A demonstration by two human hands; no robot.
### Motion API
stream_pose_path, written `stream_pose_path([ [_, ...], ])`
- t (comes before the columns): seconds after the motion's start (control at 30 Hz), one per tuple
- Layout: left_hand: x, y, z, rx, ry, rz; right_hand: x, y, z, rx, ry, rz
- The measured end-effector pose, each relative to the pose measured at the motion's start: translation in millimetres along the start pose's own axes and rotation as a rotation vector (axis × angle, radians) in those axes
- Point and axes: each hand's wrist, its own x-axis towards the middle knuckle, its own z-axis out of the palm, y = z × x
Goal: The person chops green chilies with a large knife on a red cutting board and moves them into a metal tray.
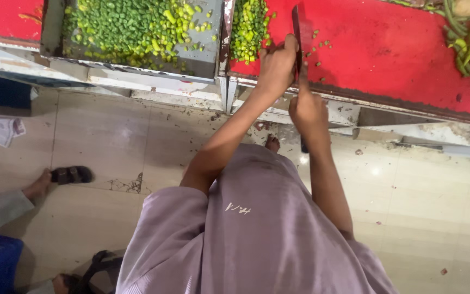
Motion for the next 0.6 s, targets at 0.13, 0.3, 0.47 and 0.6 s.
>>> stream_pose_path([
  [0.13, -2.4, 0.1, -1.1, 0.038, -0.019, -0.063, -19.8, -16.6, 4.5, 0.036, -0.060, 0.043],
  [0.3, -0.6, -6.4, 3.1, 0.070, -0.052, -0.054, -17.7, -25.1, 7.2, -0.012, -0.169, 0.160],
  [0.47, 1.1, -15.2, -0.2, -0.031, -0.010, 0.100, -13.8, -25.3, 17.0, -0.078, -0.196, 0.197],
  [0.6, -1.5, -11.2, -7.6, -0.021, -0.075, 0.178, 0.3, -2.5, 30.7, -0.136, -0.020, 0.071],
])
